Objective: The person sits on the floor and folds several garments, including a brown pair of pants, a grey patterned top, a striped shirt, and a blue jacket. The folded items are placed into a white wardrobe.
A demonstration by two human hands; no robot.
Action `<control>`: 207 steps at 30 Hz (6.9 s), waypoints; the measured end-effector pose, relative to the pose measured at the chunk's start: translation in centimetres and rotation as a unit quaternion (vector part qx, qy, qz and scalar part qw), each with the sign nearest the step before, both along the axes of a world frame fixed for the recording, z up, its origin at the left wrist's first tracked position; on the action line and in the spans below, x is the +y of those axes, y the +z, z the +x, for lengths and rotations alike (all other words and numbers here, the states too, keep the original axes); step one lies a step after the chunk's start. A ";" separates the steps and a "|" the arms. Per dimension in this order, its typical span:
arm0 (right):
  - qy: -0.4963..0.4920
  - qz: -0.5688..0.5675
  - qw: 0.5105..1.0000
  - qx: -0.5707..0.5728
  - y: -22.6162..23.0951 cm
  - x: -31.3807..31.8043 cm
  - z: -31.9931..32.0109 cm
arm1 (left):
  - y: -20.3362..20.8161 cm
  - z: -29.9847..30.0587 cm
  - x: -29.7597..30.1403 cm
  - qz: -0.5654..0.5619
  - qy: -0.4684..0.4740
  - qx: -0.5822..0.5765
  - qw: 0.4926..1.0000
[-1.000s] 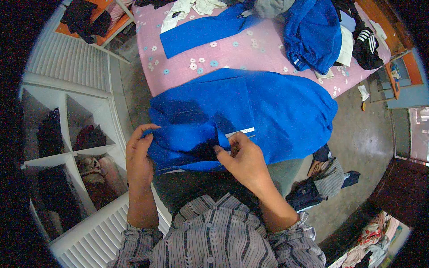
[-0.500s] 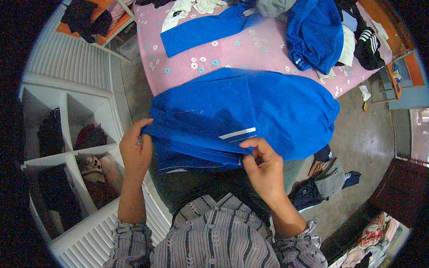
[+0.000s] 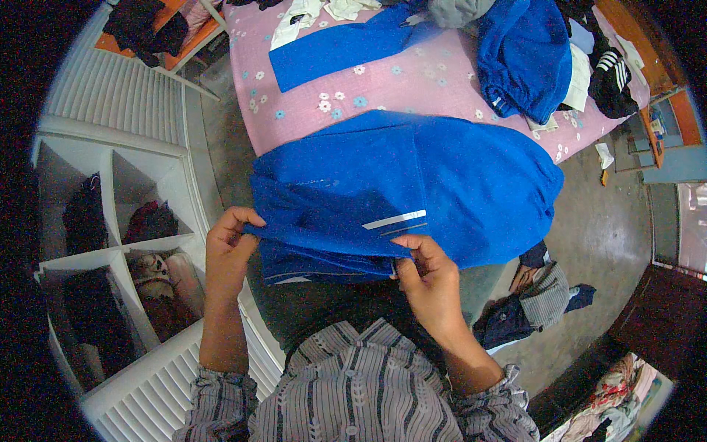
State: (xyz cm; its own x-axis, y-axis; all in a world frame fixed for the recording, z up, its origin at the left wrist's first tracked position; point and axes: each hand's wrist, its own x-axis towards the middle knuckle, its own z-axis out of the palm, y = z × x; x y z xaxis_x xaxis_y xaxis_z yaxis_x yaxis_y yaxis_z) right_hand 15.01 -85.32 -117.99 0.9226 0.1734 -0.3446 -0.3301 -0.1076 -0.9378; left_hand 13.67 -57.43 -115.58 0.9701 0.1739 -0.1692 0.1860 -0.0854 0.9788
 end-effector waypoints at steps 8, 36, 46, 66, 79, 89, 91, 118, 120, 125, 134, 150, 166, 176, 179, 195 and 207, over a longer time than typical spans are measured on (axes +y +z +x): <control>-0.014 0.022 0.998 0.065 -0.5 0.6 -0.2 | 0.0 0.0 -0.3 -0.049 0.011 0.017 0.999; 0.156 -0.154 0.920 -0.324 0.1 0.7 -2.6 | -0.9 0.1 2.4 -0.206 0.096 0.024 0.973; 0.185 -0.118 0.946 -0.237 0.8 0.7 -2.2 | -0.9 0.1 3.7 -0.166 0.050 0.059 0.983; 0.100 -0.147 0.969 -0.172 0.4 -0.2 -1.7 | 1.4 1.2 1.5 -0.034 -0.056 0.096 0.993; 0.016 0.077 0.996 0.051 -0.3 -0.2 -2.1 | -0.3 2.1 -0.1 -0.044 0.078 -0.026 0.996; 0.007 0.108 0.991 0.082 -0.5 -0.2 -2.0 | -0.3 2.6 -0.5 -0.068 0.100 -0.001 0.993; 0.029 0.094 0.993 0.061 -0.4 -0.3 -2.2 | -0.4 2.6 -0.4 -0.052 0.105 0.009 0.993; 0.018 0.120 0.992 0.038 -0.3 0.1 -2.9 | -1.0 2.7 0.6 -0.034 0.076 0.019 0.996; 0.018 0.121 0.992 0.039 -0.2 0.2 -2.9 | -1.0 2.7 0.6 -0.046 0.080 0.018 0.996; 0.018 0.117 0.991 0.056 0.1 0.1 -2.7 | -0.9 2.5 0.6 -0.036 0.099 0.039 0.994; 0.022 0.135 0.988 0.070 -0.1 0.0 -2.7 | -1.5 2.6 0.7 -0.048 0.081 0.028 0.995; 0.068 0.127 0.989 -0.027 0.0 -0.2 -2.9 | -2.2 2.8 -1.0 -0.088 0.075 0.050 0.992; 0.091 0.007 0.985 -0.149 1.1 4.4 0.5 | -0.4 1.3 -5.3 0.043 -0.091 -0.022 0.995; 0.023 0.074 0.991 -0.104 1.5 5.1 0.2 | 1.2 -1.0 -8.4 0.127 -0.027 -0.004 0.992; 0.030 0.094 0.992 -0.083 1.7 4.6 0.7 | 0.9 -0.6 -7.5 0.243 -0.008 -0.138 0.960; 0.112 0.158 0.981 -0.029 2.4 2.5 1.2 | 2.2 -1.4 -3.8 -0.170 -0.039 0.049 0.983; 0.112 0.154 0.981 -0.022 2.8 2.7 1.0 | 2.9 -1.3 -3.4 -0.131 -0.072 0.080 0.986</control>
State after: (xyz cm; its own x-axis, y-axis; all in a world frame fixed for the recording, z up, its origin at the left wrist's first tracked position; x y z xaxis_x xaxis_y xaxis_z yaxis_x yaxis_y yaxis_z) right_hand 16.02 -82.61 -115.21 0.8620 0.4637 -0.2048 -0.2894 0.1186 -0.9498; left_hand 12.34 -60.81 -112.69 0.9391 -0.0336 -0.3421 0.3435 0.1287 0.9303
